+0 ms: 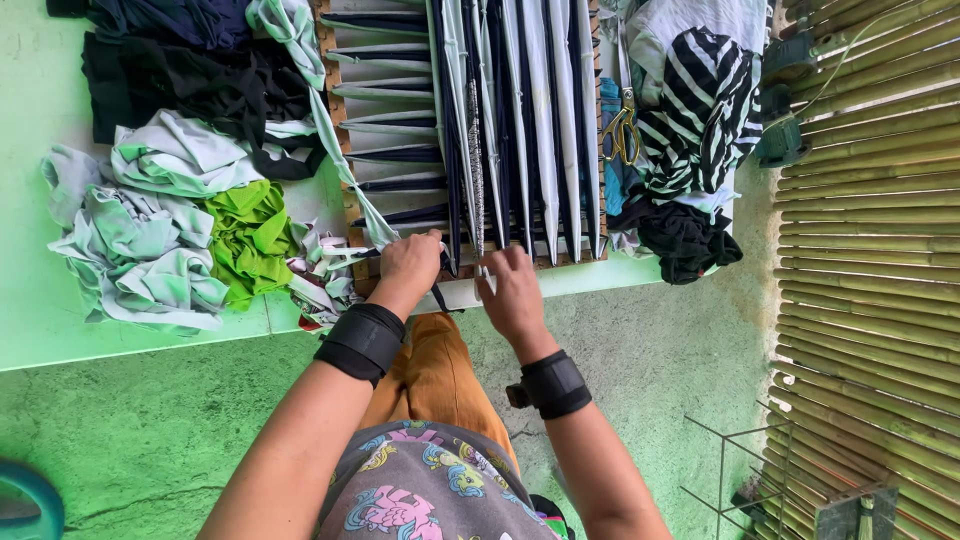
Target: Weaving and trimming strips of fabric onto a wooden frame to create a handmade rug.
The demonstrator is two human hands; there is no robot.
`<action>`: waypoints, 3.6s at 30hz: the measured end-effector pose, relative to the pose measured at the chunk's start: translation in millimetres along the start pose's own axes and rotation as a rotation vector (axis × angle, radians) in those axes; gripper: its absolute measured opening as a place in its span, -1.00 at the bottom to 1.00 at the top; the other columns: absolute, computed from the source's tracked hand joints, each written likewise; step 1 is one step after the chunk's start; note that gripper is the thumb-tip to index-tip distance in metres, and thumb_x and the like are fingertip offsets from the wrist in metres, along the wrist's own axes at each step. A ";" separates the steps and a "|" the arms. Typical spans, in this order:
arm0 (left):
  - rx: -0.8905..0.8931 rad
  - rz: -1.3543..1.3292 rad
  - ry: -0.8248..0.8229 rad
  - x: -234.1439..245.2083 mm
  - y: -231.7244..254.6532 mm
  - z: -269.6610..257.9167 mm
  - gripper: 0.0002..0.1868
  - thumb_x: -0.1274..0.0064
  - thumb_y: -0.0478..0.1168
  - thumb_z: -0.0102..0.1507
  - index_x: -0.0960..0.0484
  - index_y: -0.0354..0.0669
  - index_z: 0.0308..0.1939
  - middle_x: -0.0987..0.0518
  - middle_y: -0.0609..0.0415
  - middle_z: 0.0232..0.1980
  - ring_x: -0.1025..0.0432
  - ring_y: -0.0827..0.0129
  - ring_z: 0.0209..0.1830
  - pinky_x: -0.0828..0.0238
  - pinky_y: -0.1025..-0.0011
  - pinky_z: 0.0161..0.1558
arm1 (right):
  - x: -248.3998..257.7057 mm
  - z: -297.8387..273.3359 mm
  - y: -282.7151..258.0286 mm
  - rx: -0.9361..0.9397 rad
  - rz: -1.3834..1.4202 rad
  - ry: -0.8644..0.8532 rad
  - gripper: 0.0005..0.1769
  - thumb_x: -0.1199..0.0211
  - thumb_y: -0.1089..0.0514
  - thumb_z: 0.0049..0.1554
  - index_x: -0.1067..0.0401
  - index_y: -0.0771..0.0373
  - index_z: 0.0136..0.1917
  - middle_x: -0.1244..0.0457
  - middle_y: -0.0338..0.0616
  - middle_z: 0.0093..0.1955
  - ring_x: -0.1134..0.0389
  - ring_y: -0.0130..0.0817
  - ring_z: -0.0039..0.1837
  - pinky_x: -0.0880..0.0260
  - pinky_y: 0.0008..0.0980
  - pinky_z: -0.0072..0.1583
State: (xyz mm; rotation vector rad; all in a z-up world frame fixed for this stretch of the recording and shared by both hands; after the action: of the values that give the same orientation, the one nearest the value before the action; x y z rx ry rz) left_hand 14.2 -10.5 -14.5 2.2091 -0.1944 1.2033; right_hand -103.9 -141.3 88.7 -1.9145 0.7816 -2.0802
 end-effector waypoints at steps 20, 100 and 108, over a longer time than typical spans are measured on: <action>-0.012 -0.036 -0.011 8.9 4.9 -6.6 -0.73 0.13 -0.10 0.44 -0.62 -0.17 -0.05 -0.68 -0.12 -0.32 -0.62 0.06 -0.32 -0.56 0.13 -0.28 | -19.4 -34.8 13.6 -0.398 -0.192 -0.361 -0.59 -0.35 -0.20 0.03 -0.51 0.19 -0.31 -0.37 -0.01 -0.35 -0.43 0.02 -0.25 -0.46 -0.05 -0.14; -0.095 0.052 0.919 442.6 -156.9 230.6 -0.87 -0.11 -0.45 0.21 -0.59 -0.22 -0.18 -0.61 -0.14 -0.19 -0.52 -0.13 -0.11 -0.41 0.00 -0.12 | 53.9 393.4 -20.0 0.298 0.307 -0.343 -0.80 -0.34 0.11 0.23 -0.45 0.24 0.05 -0.29 -0.09 -0.24 -0.26 -0.43 -0.23 -0.24 -0.44 -0.15; 0.068 -0.159 0.273 378.8 -106.9 268.8 -0.66 -0.30 -0.19 0.07 -0.58 -0.18 -0.13 -0.56 -0.13 0.04 -0.51 -0.04 -0.05 -0.48 0.07 -0.04 | -2.6 473.7 -25.4 0.026 0.296 -0.552 -0.71 -0.01 0.05 0.35 -0.47 0.25 -0.01 -0.36 -0.20 -0.20 -0.28 -0.45 -0.30 -0.33 -0.33 -0.20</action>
State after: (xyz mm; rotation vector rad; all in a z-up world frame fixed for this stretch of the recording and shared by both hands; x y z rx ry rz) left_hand 466.9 -20.6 134.3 2.0455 0.1323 1.4206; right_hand 361.4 -232.0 107.3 -2.0601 0.8286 -1.2939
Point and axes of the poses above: each hand's wrist, its own z-axis towards the middle knuckle, its own x-axis out of the back of the hand, y = z × x, the point moved 2 cm from there along z, towards the middle knuckle
